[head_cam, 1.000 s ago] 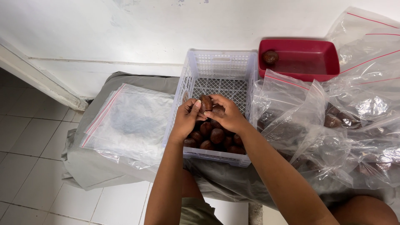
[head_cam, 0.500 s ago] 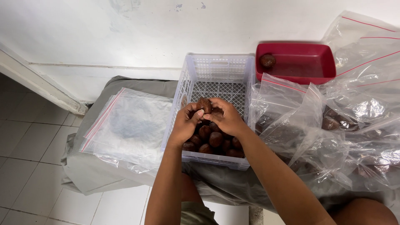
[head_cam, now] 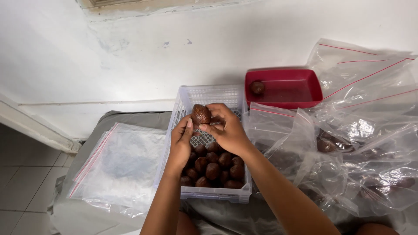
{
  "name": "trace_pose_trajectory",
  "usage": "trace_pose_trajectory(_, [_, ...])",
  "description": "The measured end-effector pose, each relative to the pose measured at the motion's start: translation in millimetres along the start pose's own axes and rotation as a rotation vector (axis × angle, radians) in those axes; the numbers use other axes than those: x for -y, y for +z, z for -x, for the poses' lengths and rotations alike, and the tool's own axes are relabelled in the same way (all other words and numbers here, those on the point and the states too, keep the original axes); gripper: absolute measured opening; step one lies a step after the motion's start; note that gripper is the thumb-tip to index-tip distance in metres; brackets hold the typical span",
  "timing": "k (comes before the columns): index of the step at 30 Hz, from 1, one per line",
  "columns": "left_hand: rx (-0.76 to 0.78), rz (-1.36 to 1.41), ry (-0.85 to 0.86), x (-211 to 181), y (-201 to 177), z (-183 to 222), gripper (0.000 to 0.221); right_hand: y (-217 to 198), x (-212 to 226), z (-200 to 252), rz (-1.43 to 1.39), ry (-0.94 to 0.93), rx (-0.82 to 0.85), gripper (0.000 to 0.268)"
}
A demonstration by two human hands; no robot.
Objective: Picking salak fruits from a crate, placing them into a bowl, and then into plastic zip-lock bags.
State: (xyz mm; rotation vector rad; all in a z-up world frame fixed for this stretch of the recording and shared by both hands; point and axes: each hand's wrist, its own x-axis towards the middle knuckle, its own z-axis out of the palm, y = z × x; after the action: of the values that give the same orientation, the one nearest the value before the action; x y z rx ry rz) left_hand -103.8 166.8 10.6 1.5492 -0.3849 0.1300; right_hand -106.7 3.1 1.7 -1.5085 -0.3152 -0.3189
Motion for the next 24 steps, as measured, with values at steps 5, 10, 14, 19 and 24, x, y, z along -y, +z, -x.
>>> trace_pose_trajectory(5, [0.038, -0.076, 0.058, -27, 70, -40, 0.037, -68, 49, -34, 0.255, 0.011, -0.151, 0.055])
trace_pose_trajectory(10, [0.102, -0.429, 0.133, -9, 140, -74, 0.049, -147, 26, -64, 0.675, 0.112, -0.294, 0.048])
trace_pose_trajectory(14, [0.250, -0.919, 0.019, 19, 169, -88, 0.069, -175, 15, -64, 0.837, 0.309, -0.208, 0.048])
trace_pose_trajectory(19, [0.323, -1.190, -0.050, 39, 178, -84, 0.082, -187, -8, -69, 0.896, 0.385, -0.115, 0.046])
trace_pose_trajectory(24, [0.395, -1.249, -0.059, 52, 175, -86, 0.081, -191, -23, -79, 0.895, 0.444, -0.040, 0.049])
